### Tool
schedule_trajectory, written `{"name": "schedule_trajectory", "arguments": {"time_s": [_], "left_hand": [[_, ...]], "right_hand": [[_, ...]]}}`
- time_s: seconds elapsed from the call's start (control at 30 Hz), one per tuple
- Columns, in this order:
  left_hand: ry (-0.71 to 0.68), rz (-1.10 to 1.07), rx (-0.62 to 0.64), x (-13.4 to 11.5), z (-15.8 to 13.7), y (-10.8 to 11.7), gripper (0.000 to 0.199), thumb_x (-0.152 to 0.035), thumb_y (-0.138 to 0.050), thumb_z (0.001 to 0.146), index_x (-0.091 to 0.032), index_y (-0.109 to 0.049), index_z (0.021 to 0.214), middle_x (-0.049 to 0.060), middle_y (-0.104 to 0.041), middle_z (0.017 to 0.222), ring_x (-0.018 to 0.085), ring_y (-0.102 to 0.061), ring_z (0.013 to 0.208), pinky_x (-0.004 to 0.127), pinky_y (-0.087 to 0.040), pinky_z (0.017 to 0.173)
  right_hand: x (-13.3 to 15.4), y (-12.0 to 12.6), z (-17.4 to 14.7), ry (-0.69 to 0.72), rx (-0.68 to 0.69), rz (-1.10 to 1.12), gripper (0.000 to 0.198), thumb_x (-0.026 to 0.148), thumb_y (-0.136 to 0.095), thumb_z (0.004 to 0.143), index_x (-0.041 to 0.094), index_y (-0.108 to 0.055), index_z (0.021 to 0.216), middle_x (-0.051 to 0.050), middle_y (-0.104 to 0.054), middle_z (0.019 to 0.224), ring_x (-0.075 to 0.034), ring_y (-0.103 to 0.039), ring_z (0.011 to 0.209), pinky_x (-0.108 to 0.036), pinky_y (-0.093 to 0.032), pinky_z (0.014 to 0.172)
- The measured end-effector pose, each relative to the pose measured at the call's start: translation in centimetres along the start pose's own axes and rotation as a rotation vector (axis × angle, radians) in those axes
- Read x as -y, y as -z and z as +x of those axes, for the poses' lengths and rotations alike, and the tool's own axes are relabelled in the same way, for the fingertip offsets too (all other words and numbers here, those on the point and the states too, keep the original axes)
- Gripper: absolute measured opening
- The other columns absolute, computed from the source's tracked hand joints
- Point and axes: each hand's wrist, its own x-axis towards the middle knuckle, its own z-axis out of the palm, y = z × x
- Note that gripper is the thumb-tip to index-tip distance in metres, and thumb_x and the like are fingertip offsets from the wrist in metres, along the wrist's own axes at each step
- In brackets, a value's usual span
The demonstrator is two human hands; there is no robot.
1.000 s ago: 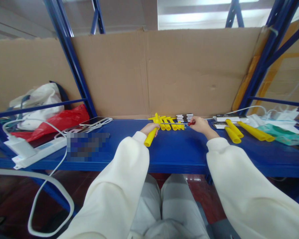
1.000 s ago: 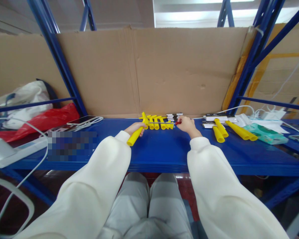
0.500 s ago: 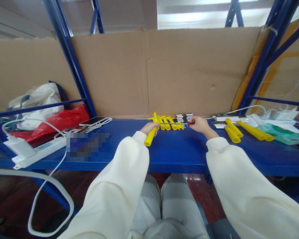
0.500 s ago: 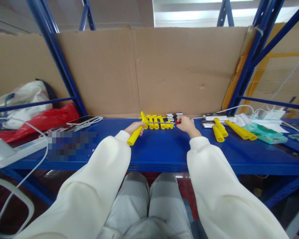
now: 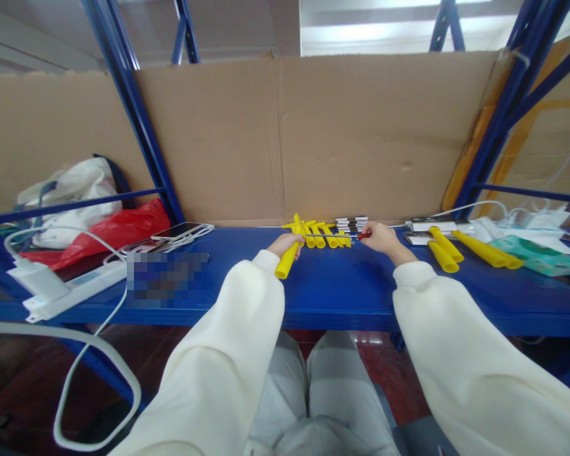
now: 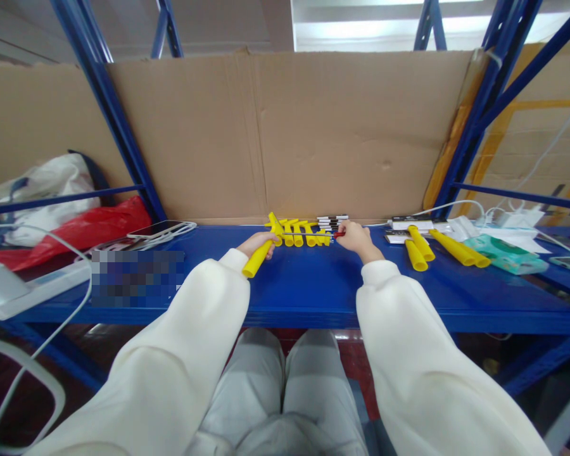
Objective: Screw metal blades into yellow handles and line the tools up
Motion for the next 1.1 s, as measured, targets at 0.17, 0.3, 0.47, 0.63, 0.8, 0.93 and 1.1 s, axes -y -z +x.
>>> {"name": "schedule_trajectory", "arguments": {"time_s": [0.17, 0.3, 0.47, 0.63, 0.8, 0.93, 1.1], "left_hand": [[-0.005, 0.011, 0.001, -0.1, -0.1, 0.0, 0.010, -0.013, -0.057, 0.076, -0.020, -0.054, 0.068, -0.002, -0.047, 0.037, 0.014, -0.045, 0.034, 0.022, -0.036, 0.036], [-0.003, 0.025, -0.001, -0.2, -0.2, -0.1, 0.011, -0.013, -0.055, 0.078, -0.019, -0.053, 0.069, -0.002, -0.047, 0.037, 0.013, -0.044, 0.033, 0.021, -0.036, 0.036], [0.014, 0.077, -0.001, -0.5, -0.7, -0.3, 0.012, -0.012, -0.051, 0.081, -0.018, -0.053, 0.071, -0.003, -0.047, 0.038, 0.013, -0.045, 0.034, 0.021, -0.037, 0.038], [0.021, 0.119, -0.019, -0.8, -1.2, -0.5, 0.010, -0.012, -0.051, 0.083, -0.017, -0.054, 0.075, -0.004, -0.047, 0.038, 0.012, -0.045, 0.034, 0.020, -0.037, 0.038], [0.013, 0.132, -0.039, -1.0, -1.5, -0.7, 0.008, -0.011, -0.052, 0.082, -0.014, -0.058, 0.078, -0.004, -0.047, 0.038, 0.012, -0.045, 0.034, 0.020, -0.038, 0.040], [0.013, 0.175, -0.048, -1.1, -1.7, -0.8, 0.011, -0.011, -0.051, 0.082, -0.012, -0.062, 0.086, -0.004, -0.047, 0.038, 0.012, -0.045, 0.034, 0.020, -0.037, 0.040], [-0.003, 0.204, -0.046, -1.1, -1.9, -1.0, 0.023, -0.010, -0.052, 0.080, -0.009, -0.065, 0.099, -0.004, -0.047, 0.038, 0.013, -0.046, 0.034, 0.022, -0.042, 0.044]], "right_hand": [[-0.1, -0.2, 0.1, 0.008, 0.003, -0.008, 0.018, 0.021, -0.062, 0.072, 0.025, -0.071, 0.088, -0.006, -0.078, 0.096, -0.029, -0.070, 0.096, -0.036, -0.050, 0.082], [0.0, -0.2, 0.0, -0.005, 0.037, -0.042, 0.018, 0.021, -0.061, 0.075, 0.024, -0.071, 0.089, -0.006, -0.077, 0.099, -0.029, -0.069, 0.100, -0.038, -0.048, 0.087], [0.5, 0.1, -0.2, -0.013, 0.038, -0.094, 0.016, 0.019, -0.061, 0.076, 0.023, -0.070, 0.089, -0.006, -0.077, 0.099, -0.028, -0.068, 0.101, -0.039, -0.044, 0.091], [0.6, 0.1, -0.3, 0.030, 0.036, -0.156, 0.012, 0.022, -0.063, 0.076, 0.023, -0.067, 0.087, -0.007, -0.076, 0.094, -0.027, -0.068, 0.093, -0.038, -0.042, 0.088], [0.8, 0.4, -0.6, 0.088, 0.038, -0.236, 0.009, 0.028, -0.063, 0.078, 0.022, -0.066, 0.084, -0.008, -0.075, 0.094, -0.025, -0.067, 0.088, -0.033, -0.042, 0.080], [1.2, 0.8, -0.9, 0.125, 0.038, -0.263, 0.011, 0.026, -0.062, 0.080, 0.022, -0.066, 0.088, -0.009, -0.075, 0.096, -0.024, -0.067, 0.085, -0.029, -0.041, 0.070], [1.6, 1.0, -1.1, 0.094, 0.084, -0.295, 0.016, 0.029, -0.062, 0.082, 0.021, -0.066, 0.095, -0.011, -0.075, 0.094, -0.024, -0.068, 0.084, -0.028, -0.039, 0.065]]}}
